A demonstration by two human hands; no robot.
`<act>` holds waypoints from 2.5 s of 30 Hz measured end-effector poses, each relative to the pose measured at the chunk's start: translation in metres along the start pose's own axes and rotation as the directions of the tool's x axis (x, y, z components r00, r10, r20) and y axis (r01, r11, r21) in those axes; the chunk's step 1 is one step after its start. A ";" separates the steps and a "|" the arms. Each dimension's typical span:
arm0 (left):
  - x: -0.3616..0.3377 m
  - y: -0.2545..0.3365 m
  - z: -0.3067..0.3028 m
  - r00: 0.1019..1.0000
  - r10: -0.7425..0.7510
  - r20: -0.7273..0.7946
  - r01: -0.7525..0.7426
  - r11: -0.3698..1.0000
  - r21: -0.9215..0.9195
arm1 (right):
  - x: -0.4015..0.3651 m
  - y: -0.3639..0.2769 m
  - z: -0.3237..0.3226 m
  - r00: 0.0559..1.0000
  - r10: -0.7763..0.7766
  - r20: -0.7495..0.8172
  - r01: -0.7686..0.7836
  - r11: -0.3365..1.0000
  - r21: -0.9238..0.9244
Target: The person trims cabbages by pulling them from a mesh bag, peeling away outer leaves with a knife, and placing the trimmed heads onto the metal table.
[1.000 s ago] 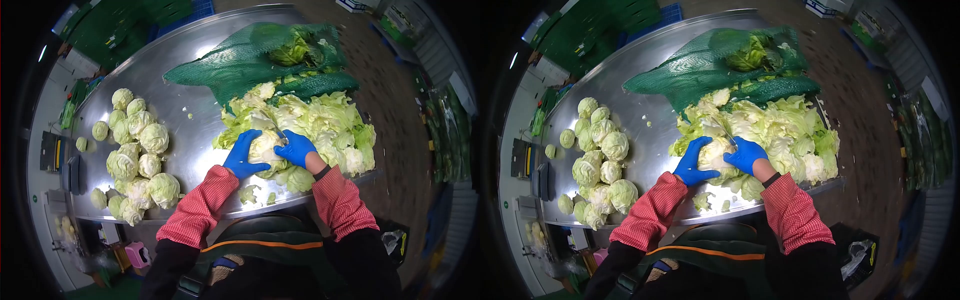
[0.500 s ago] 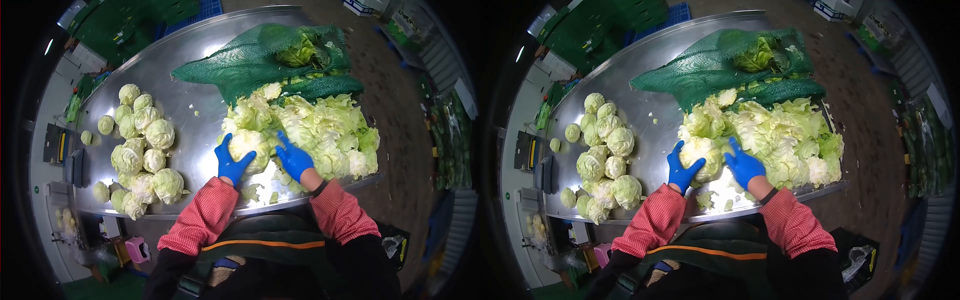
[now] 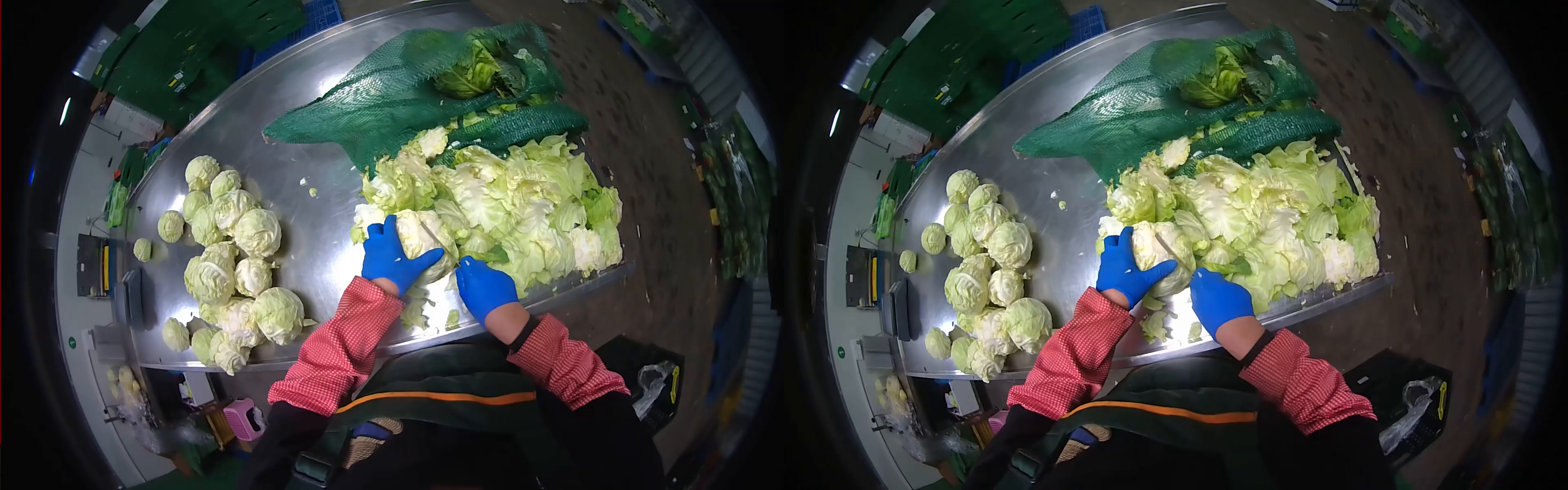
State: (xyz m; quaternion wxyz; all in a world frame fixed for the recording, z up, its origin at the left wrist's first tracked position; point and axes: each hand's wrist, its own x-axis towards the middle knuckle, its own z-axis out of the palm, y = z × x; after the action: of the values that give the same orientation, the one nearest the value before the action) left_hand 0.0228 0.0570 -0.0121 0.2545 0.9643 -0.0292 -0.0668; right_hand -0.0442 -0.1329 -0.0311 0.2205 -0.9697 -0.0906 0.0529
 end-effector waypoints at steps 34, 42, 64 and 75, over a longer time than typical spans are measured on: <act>-0.031 -0.086 0.015 0.997 -0.025 -0.069 -0.016 0.844 -0.535 | 0.065 0.059 0.005 0.986 0.163 0.043 -0.162 0.986 -0.028; -0.033 -0.061 0.004 0.973 0.230 0.036 -0.217 0.952 -0.217 | 0.078 -0.066 -0.027 0.974 -0.196 0.113 0.199 0.980 -0.024; -0.060 -0.069 0.004 0.957 0.268 -0.110 -0.289 0.869 -0.401 | 0.127 -0.004 0.032 0.997 -0.068 0.032 0.068 0.998 0.014; -0.036 -0.092 0.006 1.000 0.000 0.013 0.008 0.814 -0.581 | 0.081 -0.016 0.017 0.912 -0.071 0.403 -0.130 0.884 0.449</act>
State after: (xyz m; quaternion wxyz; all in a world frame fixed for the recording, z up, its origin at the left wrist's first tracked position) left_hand -0.0117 0.1368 -0.0586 0.5364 0.8402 -0.0069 -0.0790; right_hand 0.0300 -0.0955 -0.0441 0.4222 -0.8565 -0.1041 0.2779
